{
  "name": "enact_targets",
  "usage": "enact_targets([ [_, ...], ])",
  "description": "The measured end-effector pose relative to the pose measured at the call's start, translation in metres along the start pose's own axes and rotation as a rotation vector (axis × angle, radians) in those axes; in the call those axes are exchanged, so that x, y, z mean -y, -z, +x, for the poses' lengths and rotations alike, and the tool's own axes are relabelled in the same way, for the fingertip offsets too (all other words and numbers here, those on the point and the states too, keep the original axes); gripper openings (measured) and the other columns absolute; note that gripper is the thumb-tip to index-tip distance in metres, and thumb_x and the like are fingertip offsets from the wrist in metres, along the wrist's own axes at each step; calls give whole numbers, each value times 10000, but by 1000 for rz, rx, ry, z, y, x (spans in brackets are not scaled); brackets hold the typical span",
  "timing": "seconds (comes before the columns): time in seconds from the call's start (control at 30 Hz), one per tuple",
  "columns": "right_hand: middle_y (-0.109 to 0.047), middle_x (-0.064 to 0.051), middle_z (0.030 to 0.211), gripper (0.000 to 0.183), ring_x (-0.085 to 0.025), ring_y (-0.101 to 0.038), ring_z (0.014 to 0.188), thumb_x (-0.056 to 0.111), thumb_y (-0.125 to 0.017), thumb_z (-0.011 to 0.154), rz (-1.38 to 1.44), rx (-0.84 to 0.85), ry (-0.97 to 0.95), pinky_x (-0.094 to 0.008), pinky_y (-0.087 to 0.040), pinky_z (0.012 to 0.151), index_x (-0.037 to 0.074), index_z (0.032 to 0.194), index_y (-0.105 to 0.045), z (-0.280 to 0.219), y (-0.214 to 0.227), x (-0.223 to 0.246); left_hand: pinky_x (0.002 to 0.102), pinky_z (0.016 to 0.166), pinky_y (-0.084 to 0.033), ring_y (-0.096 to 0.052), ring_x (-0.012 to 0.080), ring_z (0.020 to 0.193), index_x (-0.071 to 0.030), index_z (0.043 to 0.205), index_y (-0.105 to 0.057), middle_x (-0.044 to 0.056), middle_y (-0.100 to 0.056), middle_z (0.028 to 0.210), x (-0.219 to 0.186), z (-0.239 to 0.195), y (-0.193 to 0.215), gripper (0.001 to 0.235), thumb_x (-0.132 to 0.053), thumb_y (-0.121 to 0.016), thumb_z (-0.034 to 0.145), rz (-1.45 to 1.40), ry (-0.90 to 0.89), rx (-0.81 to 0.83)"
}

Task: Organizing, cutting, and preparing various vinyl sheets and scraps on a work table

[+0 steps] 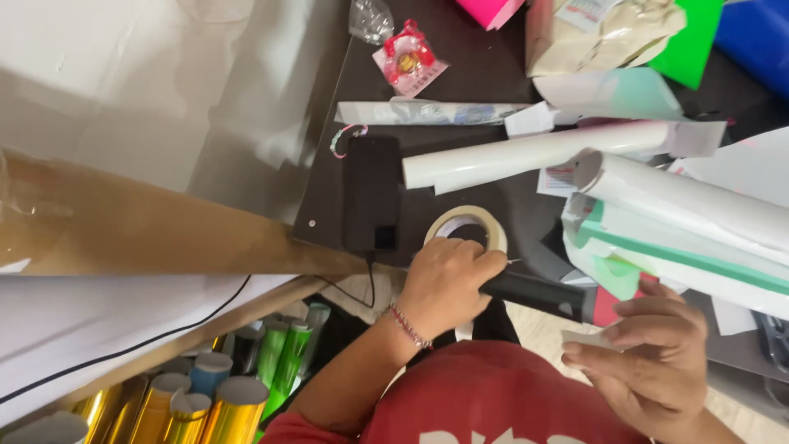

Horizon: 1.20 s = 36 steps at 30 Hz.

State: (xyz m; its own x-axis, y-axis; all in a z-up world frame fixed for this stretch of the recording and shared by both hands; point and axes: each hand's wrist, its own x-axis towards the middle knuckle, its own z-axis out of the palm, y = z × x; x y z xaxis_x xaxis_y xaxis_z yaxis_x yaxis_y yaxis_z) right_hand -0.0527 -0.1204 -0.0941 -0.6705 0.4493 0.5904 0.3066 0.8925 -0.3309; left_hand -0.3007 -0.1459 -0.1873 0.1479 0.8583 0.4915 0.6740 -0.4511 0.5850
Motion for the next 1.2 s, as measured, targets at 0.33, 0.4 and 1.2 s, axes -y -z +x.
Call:
enact_targets([
  [0.33, -488, 83, 870, 406, -103, -545, 828, 31, -648, 958, 152, 129, -201, -503, -328, 1122, 297, 1265, -657, -47, 15, 25, 489, 549, -493, -653, 313, 651, -283, 1595, -329, 76, -670, 730, 15, 28, -34, 847, -229, -733, 852, 126, 179, 527],
  [0.4, -484, 75, 861, 439, -92, -539, 796, 10, -638, 949, 185, 154, -201, -508, -319, 1155, 283, 1293, -649, -50, 22, 26, 490, 562, -490, -641, 328, 689, -235, 1585, -352, 89, -659, 766, 4, 35, -28, 808, -219, -711, 862, 138, 213, 539],
  [1.2, -726, -96, 732, 531, -95, -694, 659, -28, -909, 733, 1131, -417, -787, -262, -597, 633, 53, 1043, -485, -203, 71, 96, 397, 709, -584, -725, 263, 738, -229, 1142, -672, 27, -682, 773, -287, -111, -134, 460, -265, -783, 697, 496, 326, -347],
])
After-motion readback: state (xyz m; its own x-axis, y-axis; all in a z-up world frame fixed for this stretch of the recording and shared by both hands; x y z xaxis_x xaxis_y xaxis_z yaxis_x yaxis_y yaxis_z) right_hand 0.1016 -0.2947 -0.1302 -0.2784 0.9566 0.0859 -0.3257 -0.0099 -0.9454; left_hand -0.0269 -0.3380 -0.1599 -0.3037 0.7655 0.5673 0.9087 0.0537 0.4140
